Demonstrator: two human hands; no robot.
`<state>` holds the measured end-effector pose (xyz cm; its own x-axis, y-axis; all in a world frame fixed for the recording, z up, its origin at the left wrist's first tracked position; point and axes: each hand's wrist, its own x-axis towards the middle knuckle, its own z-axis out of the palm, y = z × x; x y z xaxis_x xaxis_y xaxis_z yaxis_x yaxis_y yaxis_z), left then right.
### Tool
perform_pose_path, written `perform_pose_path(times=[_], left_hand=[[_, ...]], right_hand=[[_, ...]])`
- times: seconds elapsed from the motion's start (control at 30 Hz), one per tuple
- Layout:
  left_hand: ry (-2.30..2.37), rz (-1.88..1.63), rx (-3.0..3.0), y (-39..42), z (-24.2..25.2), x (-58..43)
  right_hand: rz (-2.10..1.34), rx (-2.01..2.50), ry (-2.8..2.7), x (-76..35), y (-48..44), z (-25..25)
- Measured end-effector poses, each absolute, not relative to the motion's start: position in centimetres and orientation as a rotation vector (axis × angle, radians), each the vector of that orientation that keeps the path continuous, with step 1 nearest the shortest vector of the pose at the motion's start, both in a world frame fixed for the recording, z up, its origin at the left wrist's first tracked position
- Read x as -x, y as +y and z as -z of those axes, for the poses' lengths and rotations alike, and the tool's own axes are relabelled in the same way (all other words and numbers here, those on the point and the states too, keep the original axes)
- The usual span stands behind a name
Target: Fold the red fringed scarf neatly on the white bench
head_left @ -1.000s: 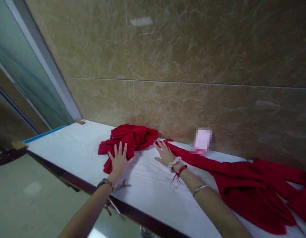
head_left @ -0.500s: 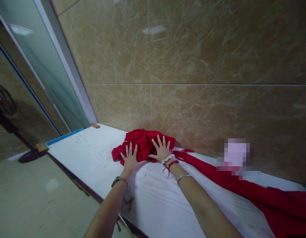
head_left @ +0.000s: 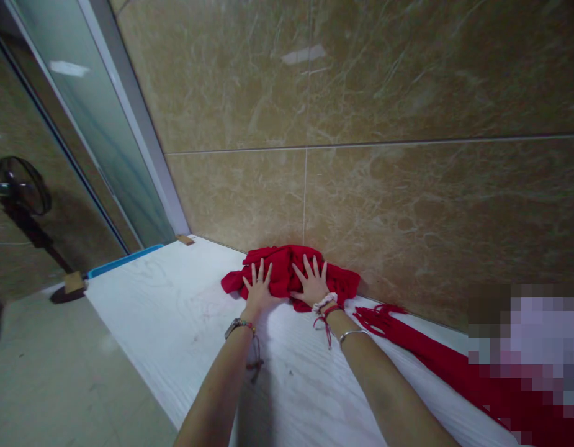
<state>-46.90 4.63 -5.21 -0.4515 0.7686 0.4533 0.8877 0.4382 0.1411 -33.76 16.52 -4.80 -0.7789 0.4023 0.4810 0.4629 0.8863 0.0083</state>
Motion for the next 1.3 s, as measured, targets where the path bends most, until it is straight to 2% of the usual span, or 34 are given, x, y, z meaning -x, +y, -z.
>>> perform_pose_path(times=[0.37, 0.9, 1.3], left_hand=[[-2.412, 0.481, 1.386, 5.2, 5.2, 47.4], [-2.533, 0.577, 1.230, -1.5, 5.5, 42.4], [-2.518, 0.466, 1.277, -5.5, 5.6, 37.7]], right_hand=[[0.199, 0.595, -2.528, 33.6, 16.6, 5.1], [0.178, 0.420, -2.608, 29.3, 13.4, 5.0], [0.263, 0.319, -2.738, 21.1, 11.1, 3.3]])
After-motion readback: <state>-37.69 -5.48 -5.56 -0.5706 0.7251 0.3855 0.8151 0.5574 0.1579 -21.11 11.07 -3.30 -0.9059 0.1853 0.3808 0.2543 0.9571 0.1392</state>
